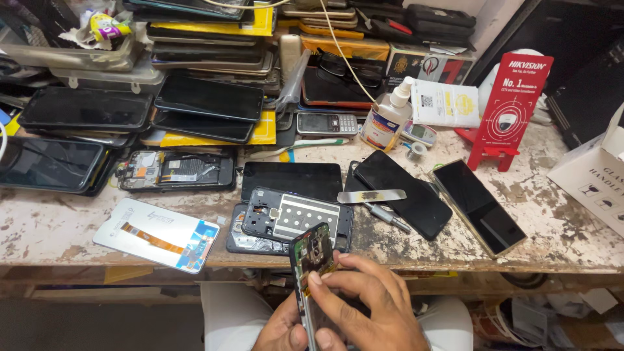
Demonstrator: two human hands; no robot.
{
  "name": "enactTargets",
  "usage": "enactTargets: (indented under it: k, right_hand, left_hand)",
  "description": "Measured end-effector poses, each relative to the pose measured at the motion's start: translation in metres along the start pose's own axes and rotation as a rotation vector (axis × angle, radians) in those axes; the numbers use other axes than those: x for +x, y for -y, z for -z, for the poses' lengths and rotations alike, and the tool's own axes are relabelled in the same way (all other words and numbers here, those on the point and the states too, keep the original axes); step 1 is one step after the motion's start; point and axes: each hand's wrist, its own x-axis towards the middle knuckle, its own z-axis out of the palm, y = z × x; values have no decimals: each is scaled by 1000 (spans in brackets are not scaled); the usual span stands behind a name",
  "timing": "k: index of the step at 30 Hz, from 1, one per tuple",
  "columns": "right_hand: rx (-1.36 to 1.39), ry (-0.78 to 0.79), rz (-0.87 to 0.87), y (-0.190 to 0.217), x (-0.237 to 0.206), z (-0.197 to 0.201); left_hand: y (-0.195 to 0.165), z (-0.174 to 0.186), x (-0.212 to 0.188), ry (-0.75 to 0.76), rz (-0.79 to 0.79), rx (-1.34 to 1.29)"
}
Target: The person uses a metal prying tool to separate the back cover from a smartphone. They then remove the back cover, expose the internal components, and place the cover on the table. The person continues to handle the phone and its parts.
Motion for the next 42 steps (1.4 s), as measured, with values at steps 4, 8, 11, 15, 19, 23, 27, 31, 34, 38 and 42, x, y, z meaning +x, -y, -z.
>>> enactTargets:
  k: [4,8,11,15,19,23,27,31,34,38,42]
  right_hand:
    - [-24,-19,22,0,-5,-1]
    - [38,2,14,-2,-6,2]
    - [145,-6,-63,-4,-5,4]
    - [360,26,-225,-8,-4,11]
    - [575,35,-273,-16,-3,15]
    - [724,44,-330,-23,-6,17]
    - [811,-21,-398,-25,-9,13]
    - [1013,-129,-632,-21,-16,4]
    - [1033,-169,-700,-22,-20,1]
    - [1046,-192,-722,-25,-22,0]
    - [1053,-202,-710,-25,-22,-1]
  left_hand:
    - [0,0,0,-11,13,52]
    - [1,-3,5,-2,-66,168]
    - [-1,-4,10,12,-88,219]
    - [-8,-6,12,-15,-14,176]
    - [-12,-9,13,-100,37,172]
    - [-20,-14,14,-82,58,325]
    - [-30,-27,15,-170,28,596]
    - [-40,-42,21,-295,59,840]
    - [-44,-50,24,-296,35,879]
    - [-43,-54,25,-273,-76,897]
    - [-44,-53,24,-289,-95,1073]
